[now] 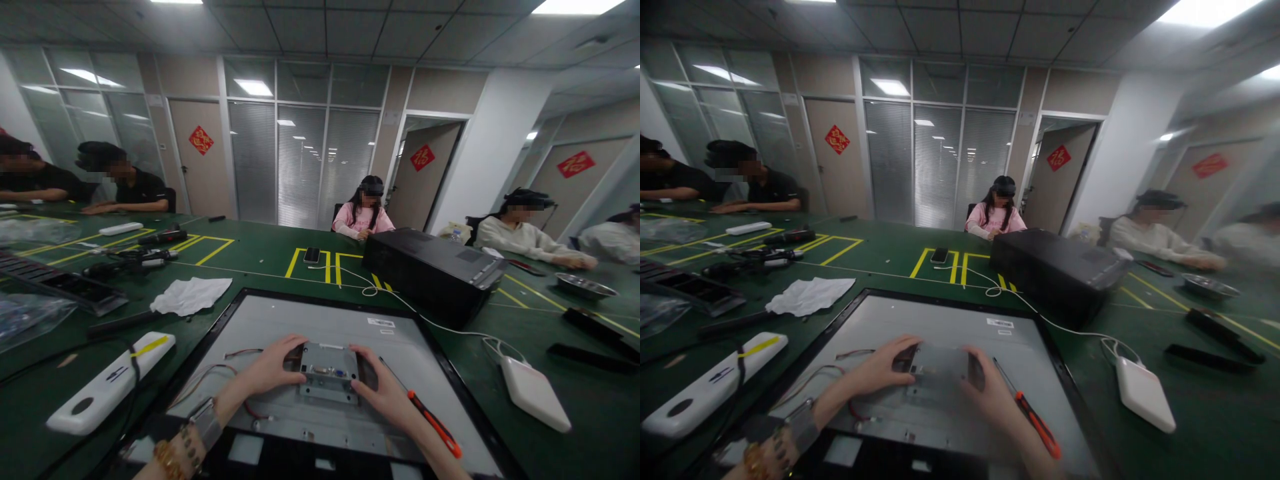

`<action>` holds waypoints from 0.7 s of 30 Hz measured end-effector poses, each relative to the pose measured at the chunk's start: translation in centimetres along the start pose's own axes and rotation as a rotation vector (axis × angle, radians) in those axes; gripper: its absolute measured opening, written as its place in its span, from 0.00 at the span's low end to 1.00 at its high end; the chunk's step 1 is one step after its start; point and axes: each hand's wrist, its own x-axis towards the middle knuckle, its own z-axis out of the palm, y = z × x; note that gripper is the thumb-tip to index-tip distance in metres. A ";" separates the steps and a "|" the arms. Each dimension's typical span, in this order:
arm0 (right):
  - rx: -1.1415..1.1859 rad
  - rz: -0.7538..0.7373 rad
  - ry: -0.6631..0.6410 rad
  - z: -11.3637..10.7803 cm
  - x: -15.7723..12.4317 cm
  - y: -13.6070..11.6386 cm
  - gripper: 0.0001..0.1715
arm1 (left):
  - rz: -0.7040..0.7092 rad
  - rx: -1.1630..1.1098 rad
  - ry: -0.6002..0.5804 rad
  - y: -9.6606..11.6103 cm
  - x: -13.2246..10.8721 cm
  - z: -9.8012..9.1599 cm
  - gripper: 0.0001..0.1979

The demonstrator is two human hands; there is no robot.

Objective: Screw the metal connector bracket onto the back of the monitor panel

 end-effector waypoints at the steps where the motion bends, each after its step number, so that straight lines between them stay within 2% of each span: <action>1: -0.006 0.007 -0.002 0.0 0.0 -0.1 0.29 | -0.002 0.000 0.000 0.0 0.0 0.0 0.34; 9: -0.006 0.022 0.020 0.1 0.2 -0.5 0.29 | 0.015 -0.009 0.008 -0.8 0.2 0.3 0.35; 21: -0.022 0.046 0.026 0.2 0.2 -0.2 0.32 | -0.050 -0.016 -0.012 -1.0 0.5 0.2 0.36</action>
